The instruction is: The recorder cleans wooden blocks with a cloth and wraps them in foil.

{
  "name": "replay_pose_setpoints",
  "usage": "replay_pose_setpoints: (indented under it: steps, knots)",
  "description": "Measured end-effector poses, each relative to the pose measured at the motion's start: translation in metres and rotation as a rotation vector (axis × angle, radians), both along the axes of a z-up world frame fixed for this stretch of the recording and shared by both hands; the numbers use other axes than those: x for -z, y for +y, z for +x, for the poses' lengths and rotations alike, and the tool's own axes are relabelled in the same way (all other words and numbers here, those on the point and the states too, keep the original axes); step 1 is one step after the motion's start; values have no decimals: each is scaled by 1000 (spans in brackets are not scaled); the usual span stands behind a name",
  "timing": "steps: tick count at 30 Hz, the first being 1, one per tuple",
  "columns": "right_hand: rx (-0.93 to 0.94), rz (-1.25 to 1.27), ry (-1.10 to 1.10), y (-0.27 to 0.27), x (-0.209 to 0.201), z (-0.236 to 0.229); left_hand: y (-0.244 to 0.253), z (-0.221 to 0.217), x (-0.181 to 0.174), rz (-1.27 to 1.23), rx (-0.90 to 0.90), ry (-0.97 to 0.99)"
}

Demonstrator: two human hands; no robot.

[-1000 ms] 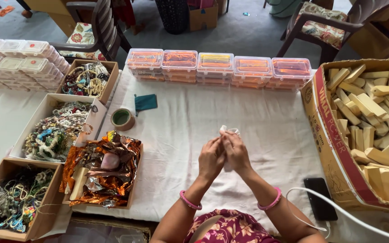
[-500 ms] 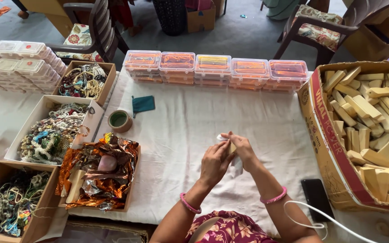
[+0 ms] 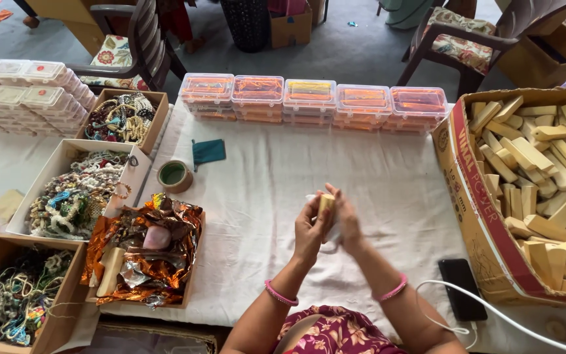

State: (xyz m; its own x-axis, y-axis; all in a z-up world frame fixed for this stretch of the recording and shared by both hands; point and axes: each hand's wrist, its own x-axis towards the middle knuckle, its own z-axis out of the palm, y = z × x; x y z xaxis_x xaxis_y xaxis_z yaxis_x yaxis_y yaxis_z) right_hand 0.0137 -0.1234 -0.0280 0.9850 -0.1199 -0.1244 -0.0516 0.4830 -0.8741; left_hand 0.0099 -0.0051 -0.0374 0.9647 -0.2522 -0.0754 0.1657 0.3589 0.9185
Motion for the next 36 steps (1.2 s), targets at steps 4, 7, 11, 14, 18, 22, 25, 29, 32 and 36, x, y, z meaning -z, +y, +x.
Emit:
replay_pose_setpoints:
  steps: [4,7,11,14,18,22,25,29,32,36]
  knots:
    - [141,-597,-224,48,20,-41,-2,21,10,-420,-121,198]
    - [282,-1503,-683,60,-19,-57,-2,32,63,-511,53,254]
    - [371,-1070,-524,33,0,-19,-3,1,13,-334,166,231]
    - [336,-542,-173,21,16,-5,-2,-12,-23,-48,113,246]
    - [174,-460,-57,47,2,-34,-11,2,24,-210,-120,57]
    - [3,-329,-3,38,36,-45,10,11,-2,-151,-252,89]
    - [20,-201,63,11,40,-33,22,13,2,-119,-148,166]
    - [74,-638,-277,-31,34,-17,36,28,65,-18,44,-80]
    - [-14,-1061,-428,-52,61,-9,53,27,88,442,105,-312]
    - [124,-1423,-166,-31,132,-12,65,14,112,1031,75,-675]
